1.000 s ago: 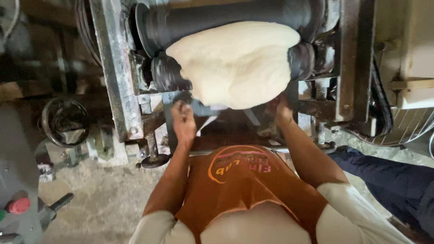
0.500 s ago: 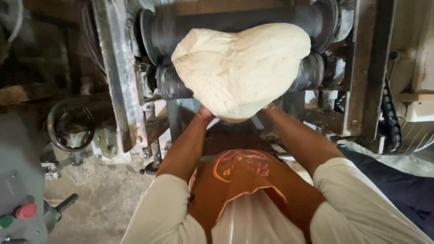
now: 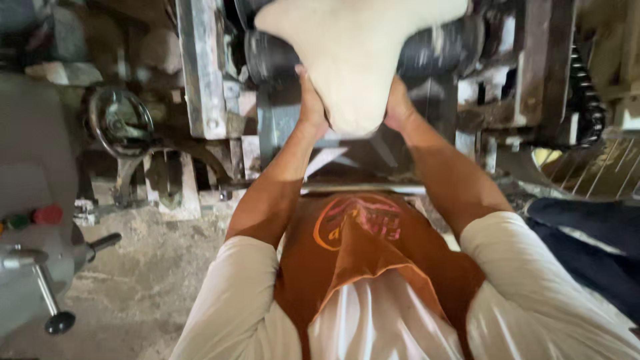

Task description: The person feeds dough into a mechanical roller by hand, catching the flattened dough as it emerges from underneath and placing it back over the top roller multiple times.

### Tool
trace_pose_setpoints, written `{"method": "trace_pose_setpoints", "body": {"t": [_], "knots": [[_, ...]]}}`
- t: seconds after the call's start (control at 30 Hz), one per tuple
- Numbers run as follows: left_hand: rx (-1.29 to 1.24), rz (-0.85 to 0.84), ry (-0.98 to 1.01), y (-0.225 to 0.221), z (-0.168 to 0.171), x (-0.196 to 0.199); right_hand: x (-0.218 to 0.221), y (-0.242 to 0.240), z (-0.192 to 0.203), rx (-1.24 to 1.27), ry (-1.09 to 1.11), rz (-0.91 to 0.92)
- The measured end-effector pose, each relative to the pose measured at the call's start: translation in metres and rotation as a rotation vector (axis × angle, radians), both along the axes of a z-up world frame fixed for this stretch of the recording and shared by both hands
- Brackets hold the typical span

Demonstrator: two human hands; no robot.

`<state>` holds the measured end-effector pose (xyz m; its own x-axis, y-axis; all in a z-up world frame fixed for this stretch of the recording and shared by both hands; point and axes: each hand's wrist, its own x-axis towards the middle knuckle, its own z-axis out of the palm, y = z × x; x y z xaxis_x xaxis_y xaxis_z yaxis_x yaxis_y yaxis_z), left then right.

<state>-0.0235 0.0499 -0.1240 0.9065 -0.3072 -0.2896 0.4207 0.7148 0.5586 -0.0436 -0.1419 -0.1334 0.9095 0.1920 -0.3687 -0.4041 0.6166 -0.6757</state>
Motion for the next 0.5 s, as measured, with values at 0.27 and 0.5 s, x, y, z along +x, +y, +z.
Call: {"method": "trace_pose_setpoints", "body": {"t": [0.27,0.5], "knots": [[0.896,-0.091,-0.653,0.021,0.087,-0.052,-0.032,-0.031,-0.008,0.468,0.047,-0.012],[1.840,-0.286,-1.242,-0.033,0.088,0.020,-0.040,-0.093,-0.159,0.259,0.235,-0.289]]}}
